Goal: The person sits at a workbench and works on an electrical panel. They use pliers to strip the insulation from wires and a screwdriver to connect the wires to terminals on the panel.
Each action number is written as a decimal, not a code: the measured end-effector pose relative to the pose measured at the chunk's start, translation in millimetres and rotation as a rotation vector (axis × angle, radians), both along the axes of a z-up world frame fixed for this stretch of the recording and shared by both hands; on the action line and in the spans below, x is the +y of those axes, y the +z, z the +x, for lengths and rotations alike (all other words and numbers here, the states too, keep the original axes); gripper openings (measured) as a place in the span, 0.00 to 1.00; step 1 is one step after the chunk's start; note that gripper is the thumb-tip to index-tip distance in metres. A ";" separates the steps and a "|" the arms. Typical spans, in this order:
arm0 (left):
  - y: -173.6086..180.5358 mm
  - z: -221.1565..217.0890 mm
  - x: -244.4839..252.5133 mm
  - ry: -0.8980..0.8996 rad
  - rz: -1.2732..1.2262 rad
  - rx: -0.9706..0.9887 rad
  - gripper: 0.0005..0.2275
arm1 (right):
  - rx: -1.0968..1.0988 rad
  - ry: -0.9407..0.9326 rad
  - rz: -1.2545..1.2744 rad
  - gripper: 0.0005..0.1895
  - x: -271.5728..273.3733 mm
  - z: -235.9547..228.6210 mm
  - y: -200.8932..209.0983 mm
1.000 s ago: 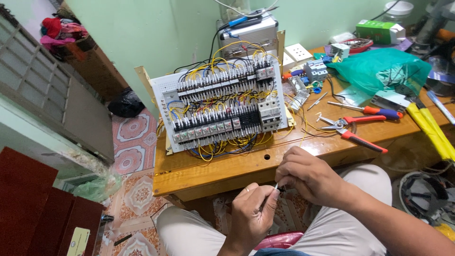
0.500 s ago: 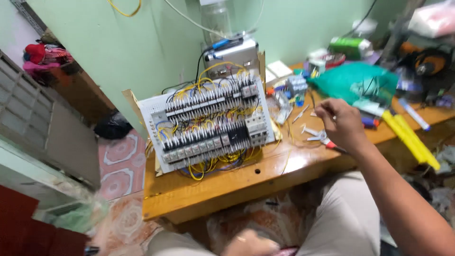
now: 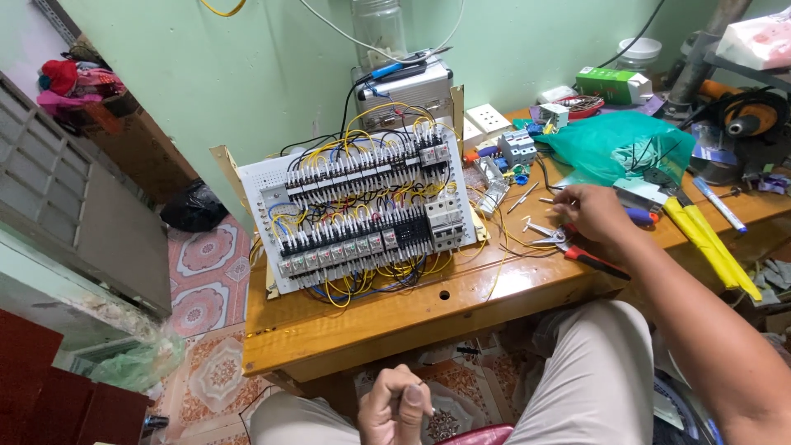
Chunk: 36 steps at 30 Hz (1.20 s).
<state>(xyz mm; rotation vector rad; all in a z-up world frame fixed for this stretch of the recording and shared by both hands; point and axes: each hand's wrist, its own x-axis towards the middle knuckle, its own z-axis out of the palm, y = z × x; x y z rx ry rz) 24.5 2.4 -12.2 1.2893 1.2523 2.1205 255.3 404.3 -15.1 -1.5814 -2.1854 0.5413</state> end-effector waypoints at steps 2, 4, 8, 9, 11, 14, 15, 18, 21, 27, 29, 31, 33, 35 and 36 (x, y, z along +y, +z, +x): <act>-14.4 -6.1 -2.1 0.052 -0.094 -0.049 0.14 | -0.028 0.027 0.004 0.11 -11.5 -0.2 13.2; -21.3 -11.1 -3.7 0.107 -0.192 -0.102 0.13 | -0.061 0.058 0.005 0.13 -25.0 4.7 26.0; -23.5 -16.2 -3.5 0.091 -0.159 -0.154 0.15 | -0.379 0.189 -0.124 0.42 -37.1 32.3 27.6; -24.2 -17.5 -2.3 0.044 -0.129 -0.199 0.14 | -0.565 0.230 -0.124 0.59 -35.3 40.9 22.5; -23.5 -18.4 -0.9 0.029 -0.133 -0.197 0.14 | -0.581 0.213 -0.109 0.57 -42.6 42.6 25.1; -22.4 -17.4 0.0 0.026 -0.146 -0.207 0.14 | -0.544 0.223 -0.046 0.50 -44.3 53.9 24.9; -21.9 -17.9 -0.1 0.031 -0.157 -0.214 0.14 | -0.485 0.246 -0.001 0.45 -43.1 57.9 23.4; -9.8 -23.8 -6.2 0.089 -0.225 -0.142 0.13 | -0.364 0.331 0.374 0.36 -25.8 80.2 7.8; -5.8 -32.6 -11.3 0.109 -0.212 -0.045 0.11 | -0.249 0.254 0.427 0.39 -28.8 90.7 15.5; -1.4 -39.8 -10.7 0.117 -0.129 -0.025 0.11 | 0.762 0.213 0.011 0.29 -140.7 14.7 49.8; -0.3 -41.5 -12.7 0.145 -0.126 -0.023 0.10 | 0.845 0.303 -0.149 0.35 -149.5 -3.0 36.7; 4.2 -44.6 -15.1 0.168 -0.119 -0.016 0.09 | 0.924 0.387 -0.307 0.40 -168.4 -23.4 22.9; 9.8 -47.3 -19.9 0.208 -0.101 0.053 0.10 | 0.578 0.265 -0.186 0.33 -199.4 -44.4 5.9; 13.2 -49.7 -26.0 0.239 -0.092 0.092 0.10 | 0.626 0.390 -0.201 0.30 -233.5 -70.9 -0.7; 14.7 -50.4 -28.8 0.255 -0.084 0.127 0.10 | 0.669 0.500 -0.212 0.27 -251.0 -82.8 -3.8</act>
